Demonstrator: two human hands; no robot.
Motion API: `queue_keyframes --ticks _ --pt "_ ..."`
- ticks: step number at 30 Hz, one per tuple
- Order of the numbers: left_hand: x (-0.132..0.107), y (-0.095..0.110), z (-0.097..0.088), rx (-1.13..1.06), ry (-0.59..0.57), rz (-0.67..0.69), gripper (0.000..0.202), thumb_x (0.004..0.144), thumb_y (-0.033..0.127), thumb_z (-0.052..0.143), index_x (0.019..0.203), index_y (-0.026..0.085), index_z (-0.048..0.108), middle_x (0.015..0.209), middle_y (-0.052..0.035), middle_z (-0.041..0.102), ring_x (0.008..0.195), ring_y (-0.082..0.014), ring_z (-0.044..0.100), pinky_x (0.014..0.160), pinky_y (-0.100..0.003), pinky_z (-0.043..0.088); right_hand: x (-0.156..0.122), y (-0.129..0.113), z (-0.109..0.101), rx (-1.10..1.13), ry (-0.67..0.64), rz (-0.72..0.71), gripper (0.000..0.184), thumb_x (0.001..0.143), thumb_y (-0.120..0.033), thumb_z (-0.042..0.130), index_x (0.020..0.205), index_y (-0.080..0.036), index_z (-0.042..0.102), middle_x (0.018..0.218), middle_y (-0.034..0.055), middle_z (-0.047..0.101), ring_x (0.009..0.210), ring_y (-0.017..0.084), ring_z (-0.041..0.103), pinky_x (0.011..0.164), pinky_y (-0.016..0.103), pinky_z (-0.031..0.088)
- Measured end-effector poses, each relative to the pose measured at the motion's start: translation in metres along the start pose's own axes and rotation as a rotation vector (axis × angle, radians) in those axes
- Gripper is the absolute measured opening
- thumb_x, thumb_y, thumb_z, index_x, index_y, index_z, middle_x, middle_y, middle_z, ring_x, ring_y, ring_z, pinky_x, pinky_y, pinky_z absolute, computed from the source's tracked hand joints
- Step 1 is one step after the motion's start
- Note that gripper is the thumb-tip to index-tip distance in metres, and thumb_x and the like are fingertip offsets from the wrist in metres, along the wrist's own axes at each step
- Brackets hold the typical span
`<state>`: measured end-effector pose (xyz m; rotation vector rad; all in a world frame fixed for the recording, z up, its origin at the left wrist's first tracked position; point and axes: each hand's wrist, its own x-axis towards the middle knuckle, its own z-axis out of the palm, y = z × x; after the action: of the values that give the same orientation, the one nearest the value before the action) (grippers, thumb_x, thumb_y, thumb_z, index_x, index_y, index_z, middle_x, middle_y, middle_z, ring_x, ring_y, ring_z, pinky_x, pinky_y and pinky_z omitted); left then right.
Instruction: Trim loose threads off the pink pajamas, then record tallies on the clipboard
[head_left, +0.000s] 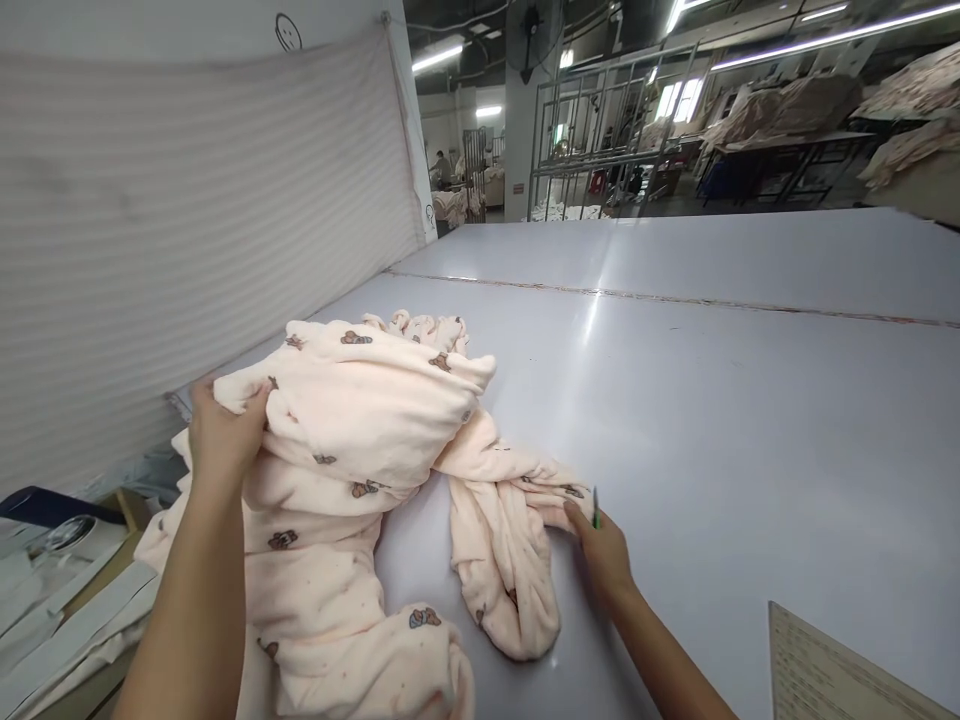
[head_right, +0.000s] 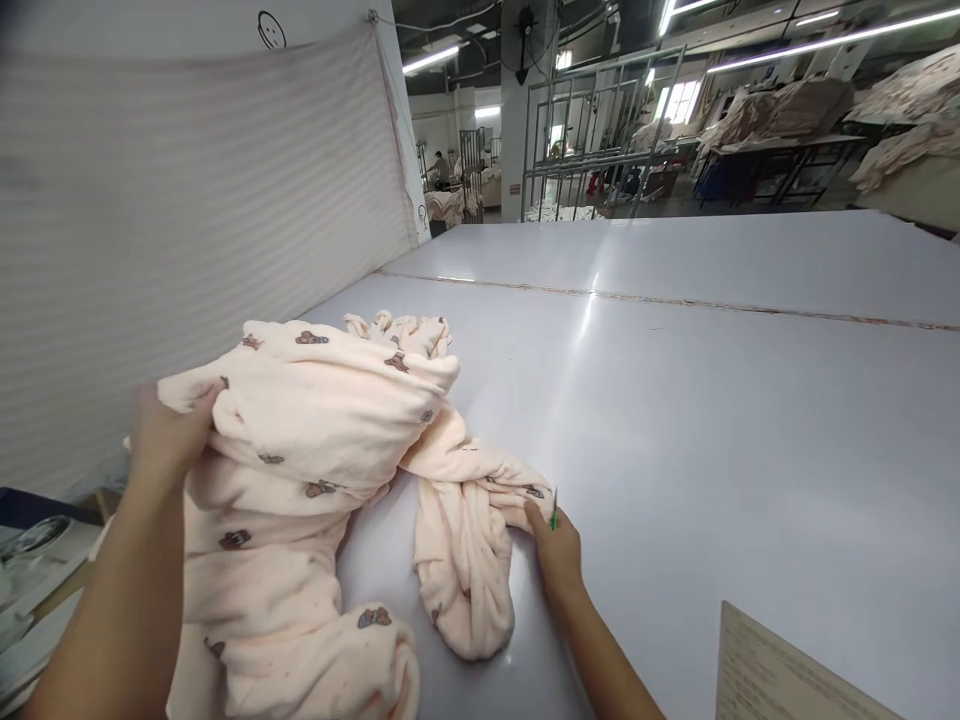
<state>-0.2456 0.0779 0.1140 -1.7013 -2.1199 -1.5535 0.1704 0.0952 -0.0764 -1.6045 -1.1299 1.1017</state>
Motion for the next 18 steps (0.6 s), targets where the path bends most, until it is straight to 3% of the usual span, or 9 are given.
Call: queue_keyframes --ticks 2,3,5,7,8,10,12,14,18 --pt "-0.014 0.047 -0.005 0.262 0.290 0.108 0.066 0.079 0.045 0.055 0.136 0.043 0.021 0.144 0.0128 0.028 0.131 -0.0391 0.018 0.105 -0.054 0.018 -0.014 -0.027 -0.015 0.019 0.028 -0.081 0.041 0.077 -0.046 0.056 0.100 -0.012 0.060 0.096 0.0089 0.066 0.092 0.025 0.060 0.081 0.036 0.047" --pt "-0.025 0.073 -0.003 0.311 0.289 0.211 0.067 0.080 0.047 0.054 0.137 0.040 0.020 0.146 0.0123 0.023 0.129 -0.0400 0.020 0.102 -0.054 0.018 -0.022 -0.044 -0.023 0.027 0.031 -0.127 0.041 0.075 -0.046 0.058 0.101 -0.014 0.060 0.097 0.0078 0.066 0.092 0.025 0.059 0.080 0.034 0.047" --pt "-0.052 0.122 0.011 0.126 -0.052 0.393 0.074 0.075 0.050 0.060 0.136 0.045 0.020 0.143 0.0123 0.029 0.129 -0.0326 0.028 0.105 -0.045 0.028 -0.040 -0.083 -0.036 0.029 -0.013 -0.226 0.036 0.070 -0.041 0.063 0.099 -0.020 0.060 0.091 0.0036 0.066 0.085 0.022 0.060 0.072 0.029 0.048" --pt "-0.077 0.157 0.040 -0.086 -0.638 0.531 0.094 0.061 0.055 0.071 0.139 0.036 0.022 0.140 0.0007 0.037 0.126 -0.0318 0.035 0.103 -0.040 0.033 -0.057 -0.119 -0.040 0.012 -0.184 -0.447 0.026 0.069 -0.030 0.063 0.093 -0.021 0.062 0.087 0.0027 0.064 0.076 0.019 0.059 0.065 0.025 0.047" --pt "-0.088 0.167 0.058 -0.167 -0.833 0.558 0.093 0.059 0.052 0.073 0.138 0.029 0.029 0.135 -0.0060 0.044 0.120 -0.0320 0.042 0.099 -0.038 0.037 -0.063 -0.133 -0.039 0.004 -0.281 -0.523 0.021 0.069 -0.026 0.062 0.090 -0.021 0.062 0.086 0.0024 0.064 0.075 0.018 0.059 0.065 0.024 0.047" --pt "-0.101 0.174 0.093 -0.236 -0.977 0.450 0.052 0.073 0.041 0.066 0.119 0.022 0.053 0.103 -0.0072 0.063 0.093 -0.0250 0.058 0.080 -0.032 0.045 -0.073 -0.145 -0.032 0.022 -0.291 -0.522 0.019 0.073 -0.027 0.059 0.091 -0.022 0.060 0.079 0.0008 0.061 0.074 0.017 0.058 0.064 0.023 0.048" --pt "-0.107 0.169 0.120 -0.326 -0.930 0.276 0.027 0.080 0.040 0.056 0.093 0.018 0.063 0.080 -0.0038 0.064 0.075 -0.0193 0.058 0.070 -0.027 0.043 -0.080 -0.138 -0.024 0.037 -0.130 -0.372 0.025 0.077 -0.035 0.058 0.098 -0.023 0.055 0.058 -0.0050 0.049 0.059 0.014 0.054 0.055 0.021 0.046" --pt "-0.107 0.161 0.134 -0.483 -0.818 0.071 0.028 0.081 0.043 0.053 0.083 0.016 0.062 0.076 -0.0026 0.061 0.073 -0.0173 0.056 0.069 -0.026 0.042 -0.086 -0.116 -0.016 0.007 -0.003 -0.275 0.036 0.075 -0.043 0.061 0.102 -0.023 0.050 0.049 -0.0091 0.037 0.047 0.012 0.047 0.047 0.020 0.042" --pt "-0.099 0.146 0.130 -0.727 -0.657 -0.257 0.036 0.078 0.049 0.056 0.085 0.015 0.059 0.074 -0.0017 0.060 0.070 -0.0161 0.055 0.068 -0.026 0.043 -0.092 -0.072 -0.009 -0.084 -0.058 -0.277 0.032 0.076 -0.048 0.057 0.093 -0.020 0.056 0.074 0.0001 0.060 0.065 0.016 0.057 0.060 0.022 0.047"
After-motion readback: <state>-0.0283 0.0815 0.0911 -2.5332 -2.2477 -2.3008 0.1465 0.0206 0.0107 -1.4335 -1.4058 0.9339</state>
